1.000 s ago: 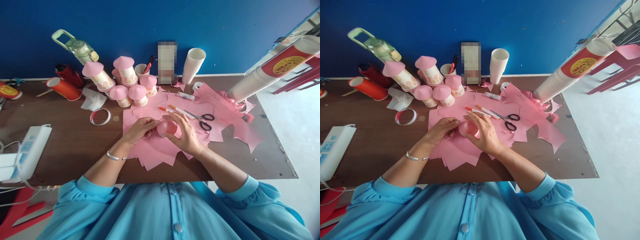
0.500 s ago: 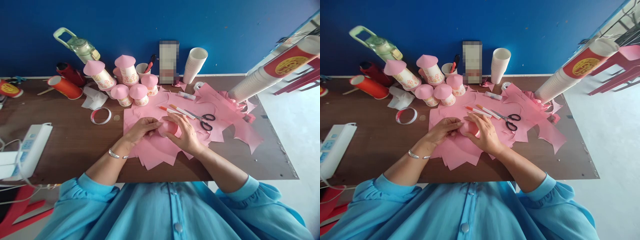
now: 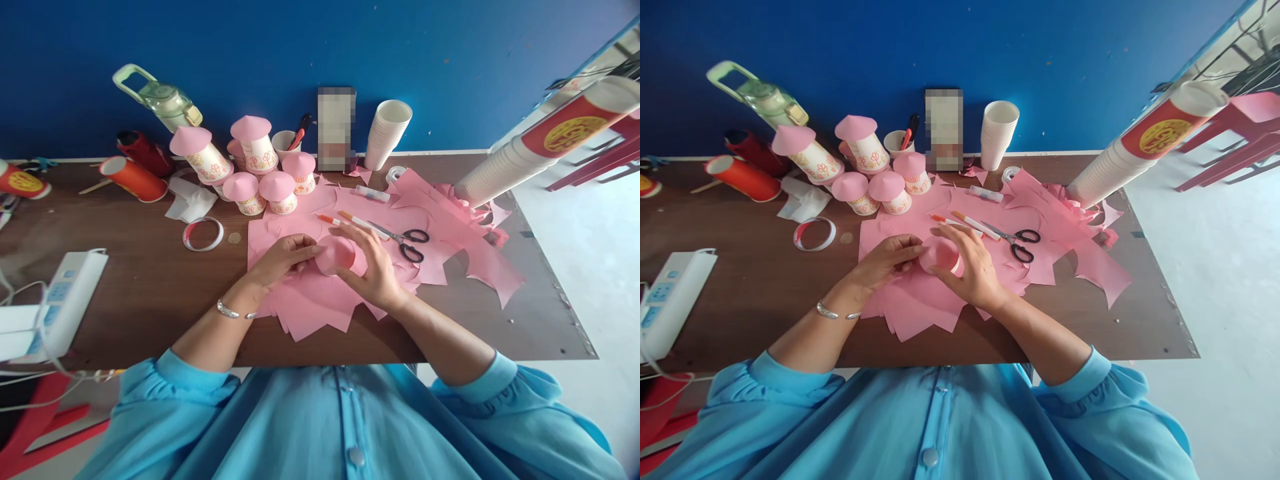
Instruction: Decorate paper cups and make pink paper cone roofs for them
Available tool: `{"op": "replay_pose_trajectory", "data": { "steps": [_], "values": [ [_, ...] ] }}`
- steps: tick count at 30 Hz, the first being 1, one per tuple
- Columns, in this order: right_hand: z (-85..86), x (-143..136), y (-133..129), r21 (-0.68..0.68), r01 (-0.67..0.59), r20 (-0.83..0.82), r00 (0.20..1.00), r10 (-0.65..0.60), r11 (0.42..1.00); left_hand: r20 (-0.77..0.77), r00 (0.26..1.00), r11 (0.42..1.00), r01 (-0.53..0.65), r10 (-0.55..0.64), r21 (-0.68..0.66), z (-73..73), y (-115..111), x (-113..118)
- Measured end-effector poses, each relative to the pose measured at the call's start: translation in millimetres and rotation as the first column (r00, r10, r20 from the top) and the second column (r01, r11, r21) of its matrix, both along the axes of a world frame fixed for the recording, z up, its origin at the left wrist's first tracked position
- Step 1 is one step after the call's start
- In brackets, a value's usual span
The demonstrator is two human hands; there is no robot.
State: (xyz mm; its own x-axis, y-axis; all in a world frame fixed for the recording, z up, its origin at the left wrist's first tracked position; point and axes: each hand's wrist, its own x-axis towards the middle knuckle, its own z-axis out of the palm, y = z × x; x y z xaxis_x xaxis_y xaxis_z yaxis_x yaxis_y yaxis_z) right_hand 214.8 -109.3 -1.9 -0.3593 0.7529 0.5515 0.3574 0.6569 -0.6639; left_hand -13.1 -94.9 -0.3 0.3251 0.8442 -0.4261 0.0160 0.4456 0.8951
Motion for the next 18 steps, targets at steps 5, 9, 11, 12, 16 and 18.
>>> {"op": "replay_pose_trajectory", "data": {
  "steps": [5, 9, 11, 12, 16, 18],
  "values": [
    [0.9, 9, 9, 0.017, 0.138, -0.278, 0.952, -0.128, 0.990, -0.215, 0.955, 0.865, -0.071, 0.203, 0.497, 9.3, 2, -8],
    [-3.1, 15, 22, -0.032, 0.188, -0.374, 0.908, -0.186, 0.982, -0.424, 0.894, 0.505, 0.301, 0.147, 0.809, 15.2, 4, 1],
    [-5.7, 18, 29, -0.071, 0.208, -0.396, 0.892, -0.219, 0.976, -0.557, 0.824, 0.381, 0.485, 0.105, 0.788, 16.1, 5, 9],
    [-7.1, 20, 32, -0.088, 0.221, -0.410, 0.881, -0.237, 0.971, -0.608, 0.789, 0.351, 0.547, 0.086, 0.760, 16.3, 7, 13],
    [-13.8, 26, 45, -0.167, 0.282, -0.467, 0.821, -0.328, 0.945, -0.705, 0.709, 0.313, 0.668, 0.005, 0.675, 17.0, 20, 25],
    [-16.4, 29, 50, -0.218, 0.303, -0.481, 0.793, -0.372, 0.928, -0.718, 0.696, 0.303, 0.691, -0.030, 0.657, 17.2, 27, 28]
  ]
}}
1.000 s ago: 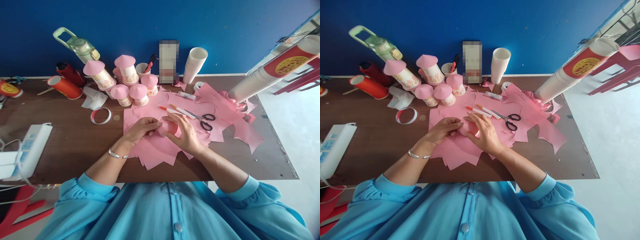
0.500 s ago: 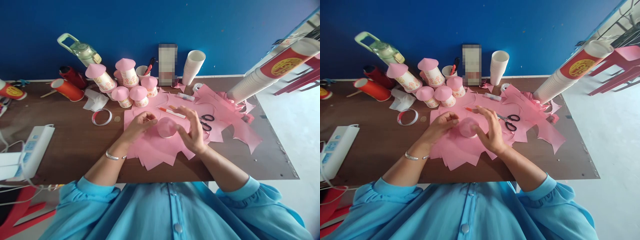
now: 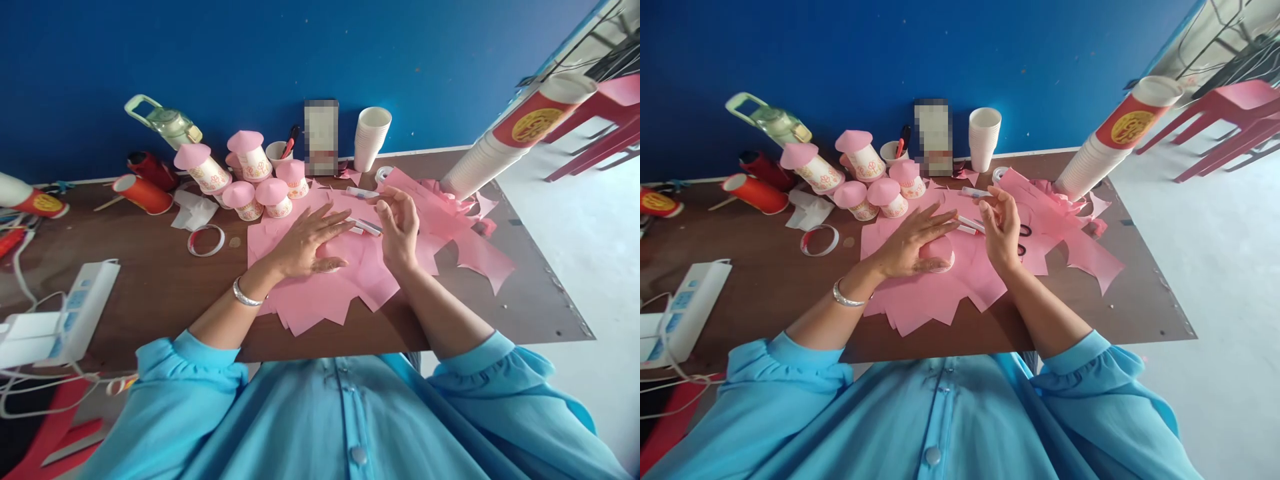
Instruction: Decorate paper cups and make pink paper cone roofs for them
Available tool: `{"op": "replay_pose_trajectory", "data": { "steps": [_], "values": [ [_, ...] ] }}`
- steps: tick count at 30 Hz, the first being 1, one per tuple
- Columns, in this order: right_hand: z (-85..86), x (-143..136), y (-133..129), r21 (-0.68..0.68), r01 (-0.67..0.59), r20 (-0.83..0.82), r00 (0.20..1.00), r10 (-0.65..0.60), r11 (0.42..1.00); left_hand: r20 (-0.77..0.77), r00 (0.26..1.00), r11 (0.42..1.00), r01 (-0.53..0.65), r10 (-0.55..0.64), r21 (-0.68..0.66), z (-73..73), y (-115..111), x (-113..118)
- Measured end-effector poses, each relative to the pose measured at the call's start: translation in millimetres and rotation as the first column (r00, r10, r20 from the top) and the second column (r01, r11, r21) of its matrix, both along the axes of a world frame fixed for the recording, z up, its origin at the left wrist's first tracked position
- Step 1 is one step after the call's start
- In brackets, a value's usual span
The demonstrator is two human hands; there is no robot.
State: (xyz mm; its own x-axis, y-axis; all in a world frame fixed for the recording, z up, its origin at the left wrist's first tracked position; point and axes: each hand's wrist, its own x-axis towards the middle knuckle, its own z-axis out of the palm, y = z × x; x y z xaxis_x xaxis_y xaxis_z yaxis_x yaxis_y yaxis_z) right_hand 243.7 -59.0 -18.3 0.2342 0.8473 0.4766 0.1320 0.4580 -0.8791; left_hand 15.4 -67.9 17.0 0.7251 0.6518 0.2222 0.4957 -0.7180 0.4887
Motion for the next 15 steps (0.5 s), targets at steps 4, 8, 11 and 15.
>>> {"op": "replay_pose_trajectory", "data": {
  "steps": [4, 8, 11, 15],
  "values": [
    [-2.4, 2, 4, -0.046, 0.003, -0.056, 0.998, -0.006, 0.999, 0.006, 0.999, 0.999, 0.039, -0.038, -0.030, -2.5, 8, 5],
    [-4.2, 3, 5, -0.063, -0.027, -0.078, 0.997, 0.022, 0.998, 0.048, 0.998, 0.996, 0.054, -0.050, -0.076, -7.8, 7, 7],
    [-7.3, 4, 6, -0.062, -0.052, -0.065, 0.997, 0.048, 0.997, 0.068, 0.997, 0.991, 0.054, -0.046, -0.120, -10.5, 6, 8],
    [-12.2, 5, 8, -0.081, -0.075, -0.023, 0.997, 0.073, 0.994, 0.081, 0.996, 0.987, 0.050, -0.038, -0.152, -10.5, 7, 9]
  ]
}}
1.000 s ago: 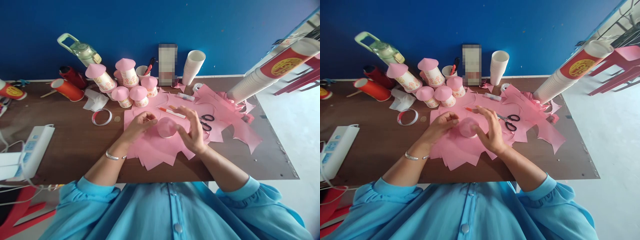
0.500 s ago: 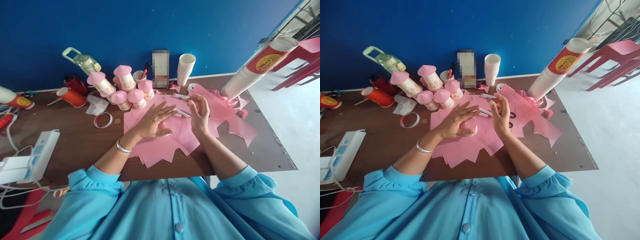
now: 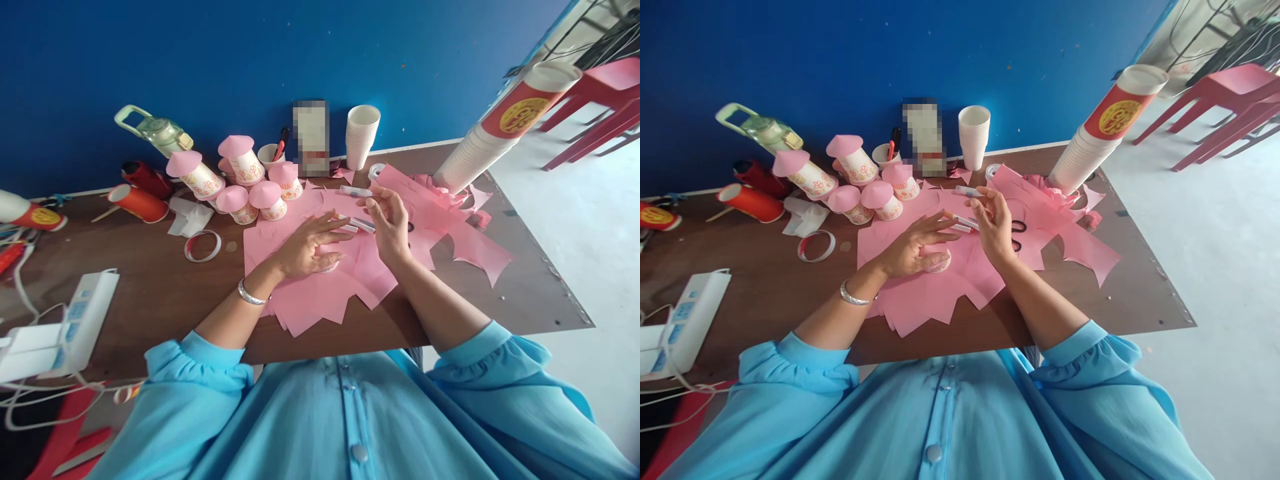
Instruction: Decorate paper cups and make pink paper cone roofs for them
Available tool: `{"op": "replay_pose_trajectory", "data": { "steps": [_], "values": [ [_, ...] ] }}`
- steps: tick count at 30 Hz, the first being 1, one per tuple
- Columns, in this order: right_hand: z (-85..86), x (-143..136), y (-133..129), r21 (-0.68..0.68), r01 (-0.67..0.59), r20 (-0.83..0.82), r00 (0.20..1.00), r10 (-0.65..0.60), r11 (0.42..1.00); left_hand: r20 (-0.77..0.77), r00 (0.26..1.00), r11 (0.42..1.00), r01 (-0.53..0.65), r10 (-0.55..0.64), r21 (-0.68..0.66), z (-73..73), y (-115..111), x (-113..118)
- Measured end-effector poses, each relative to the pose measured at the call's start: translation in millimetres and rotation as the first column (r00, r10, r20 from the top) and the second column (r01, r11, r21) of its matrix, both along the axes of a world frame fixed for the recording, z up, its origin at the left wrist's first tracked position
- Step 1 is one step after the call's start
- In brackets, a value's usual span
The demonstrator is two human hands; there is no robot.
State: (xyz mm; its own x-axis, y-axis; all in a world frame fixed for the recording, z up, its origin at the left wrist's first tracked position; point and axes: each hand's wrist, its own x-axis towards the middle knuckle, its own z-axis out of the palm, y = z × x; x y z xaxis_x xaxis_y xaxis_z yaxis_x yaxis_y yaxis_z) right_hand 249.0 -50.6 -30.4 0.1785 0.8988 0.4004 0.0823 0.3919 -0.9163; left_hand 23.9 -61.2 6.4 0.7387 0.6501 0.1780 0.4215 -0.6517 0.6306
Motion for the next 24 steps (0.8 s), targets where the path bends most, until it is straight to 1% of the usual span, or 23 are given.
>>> {"op": "replay_pose_trajectory", "data": {
  "steps": [6, 13, 15, 17, 19, 21, 22, 23, 24],
  "values": [
    [-0.6, -1, 1, -0.028, -0.007, 0.001, 1.000, 0.007, 1.000, 0.068, 0.998, 1.000, 0.001, -0.001, 0.000, 4.3, 1, 0],
    [6.2, -6, -8, -0.046, -0.096, 0.013, 0.995, 0.097, 0.994, 0.038, 0.999, 0.998, -0.003, 0.005, -0.058, 4.8, 0, 1],
    [7.6, -7, -9, -0.047, -0.108, 0.009, 0.994, 0.108, 0.993, 0.087, 0.996, 0.998, 0.008, -0.003, -0.061, 4.4, 0, 0],
    [8.7, -8, -10, -0.050, -0.109, 0.011, 0.994, 0.109, 0.993, 0.163, 0.986, 0.997, -0.010, 0.022, -0.075, 5.3, -1, -4],
    [9.9, -10, -13, -0.062, -0.105, 0.024, 0.994, 0.107, 0.992, 0.228, 0.970, 0.991, -0.064, 0.090, -0.118, 7.3, -6, -10],
    [10.9, -14, -18, -0.090, -0.100, 0.052, 0.993, 0.105, 0.991, 0.272, 0.938, 0.965, -0.161, 0.215, -0.207, 8.8, -12, -17],
    [11.3, -17, -21, -0.110, -0.102, 0.076, 0.991, 0.110, 0.989, 0.290, 0.906, 0.934, -0.231, 0.308, -0.272, 8.8, -15, -20],
    [11.5, -20, -24, -0.129, -0.111, 0.108, 0.986, 0.125, 0.985, 0.302, 0.857, 0.886, -0.308, 0.417, -0.347, 8.0, -18, -23],
    [11.5, -23, -28, -0.145, -0.124, 0.144, 0.979, 0.144, 0.982, 0.299, 0.798, 0.822, -0.381, 0.524, -0.423, 6.7, -21, -25]
  ]
}}
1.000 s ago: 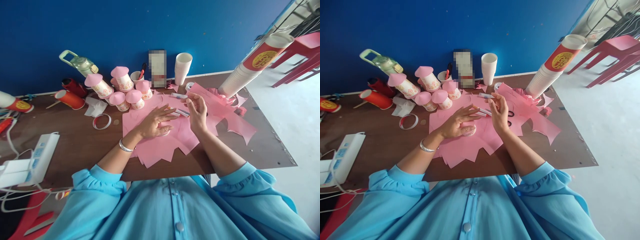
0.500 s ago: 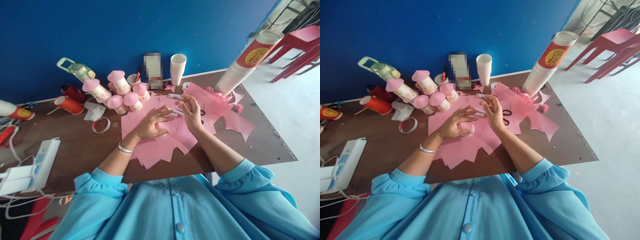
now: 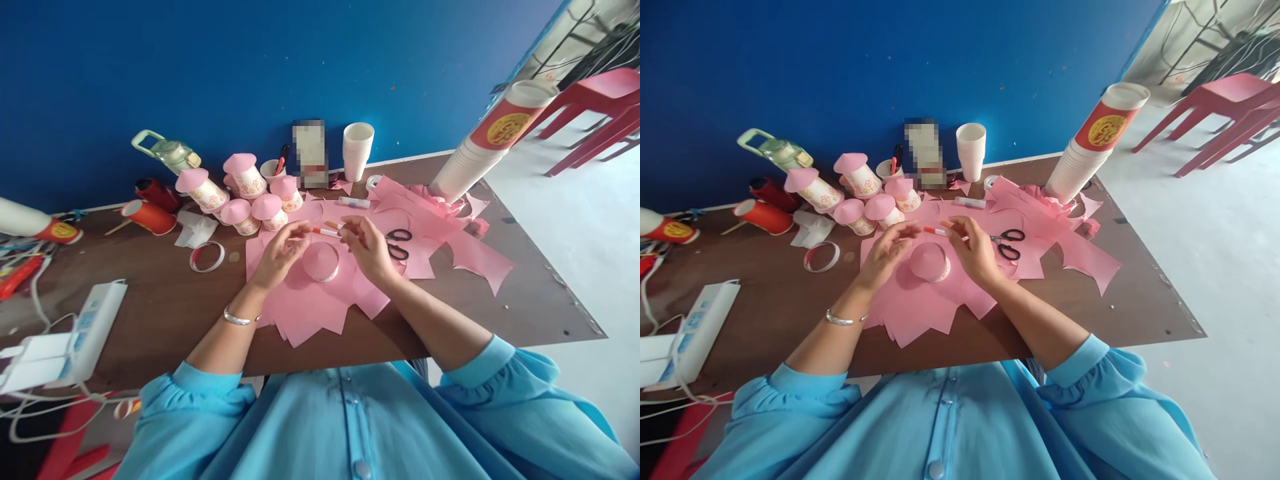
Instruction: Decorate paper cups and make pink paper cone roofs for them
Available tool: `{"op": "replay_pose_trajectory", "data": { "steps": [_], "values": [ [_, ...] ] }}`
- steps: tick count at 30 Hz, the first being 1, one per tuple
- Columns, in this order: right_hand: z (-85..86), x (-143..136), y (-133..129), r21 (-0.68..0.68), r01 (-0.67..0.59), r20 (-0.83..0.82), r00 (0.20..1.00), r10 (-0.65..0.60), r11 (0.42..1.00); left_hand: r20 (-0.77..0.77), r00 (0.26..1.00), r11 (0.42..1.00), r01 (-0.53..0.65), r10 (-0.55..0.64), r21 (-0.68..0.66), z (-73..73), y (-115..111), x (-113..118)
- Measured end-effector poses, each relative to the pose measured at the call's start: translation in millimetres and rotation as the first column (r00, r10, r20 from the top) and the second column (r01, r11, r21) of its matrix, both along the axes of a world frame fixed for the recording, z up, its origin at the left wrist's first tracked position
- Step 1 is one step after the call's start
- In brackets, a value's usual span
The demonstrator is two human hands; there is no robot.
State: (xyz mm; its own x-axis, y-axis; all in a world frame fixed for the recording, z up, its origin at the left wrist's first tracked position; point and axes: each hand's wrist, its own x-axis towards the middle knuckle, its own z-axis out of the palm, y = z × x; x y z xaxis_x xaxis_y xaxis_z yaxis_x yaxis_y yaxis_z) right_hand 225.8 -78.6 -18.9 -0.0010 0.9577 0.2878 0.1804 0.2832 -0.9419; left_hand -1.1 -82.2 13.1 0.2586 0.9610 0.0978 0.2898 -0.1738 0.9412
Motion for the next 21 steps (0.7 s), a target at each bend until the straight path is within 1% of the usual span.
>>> {"op": "replay_pose_trajectory", "data": {
  "steps": [1, 2, 3, 6, 11, 17, 21],
  "values": [
    [-0.3, -3, -3, -0.005, -0.022, 0.033, 0.999, 0.022, 1.000, 0.025, 0.996, 0.994, -0.082, 0.084, -0.070, -1.7, -2, -1],
    [-1.0, -6, -6, -0.007, -0.045, 0.059, 0.997, 0.045, 0.999, 0.034, 0.989, 0.983, -0.137, 0.142, -0.126, -3.6, -4, 0],
    [-2.0, -8, -9, -0.008, -0.064, 0.077, 0.995, 0.064, 0.998, 0.028, 0.985, 0.973, -0.166, 0.173, -0.162, -5.3, -5, 1],
    [-6.2, -13, -13, -0.017, -0.095, 0.090, 0.991, 0.096, 0.995, -0.011, 0.984, 0.968, -0.178, 0.179, -0.174, -7.8, -9, 11],
    [-10.3, -14, -13, -0.039, -0.108, 0.077, 0.991, 0.110, 0.993, -0.012, 0.983, 0.968, -0.180, 0.181, -0.176, -8.3, -14, 25],
    [-12.0, -13, -14, -0.049, -0.121, 0.107, 0.986, 0.126, 0.991, -0.042, 0.983, 0.964, -0.185, 0.181, -0.190, -9.5, -16, 24],
    [-18.4, -14, -12, -0.070, -0.123, 0.060, 0.990, 0.127, 0.990, -0.045, 0.981, 0.962, -0.192, 0.187, -0.196, -8.3, -15, 22]
  ]
}}
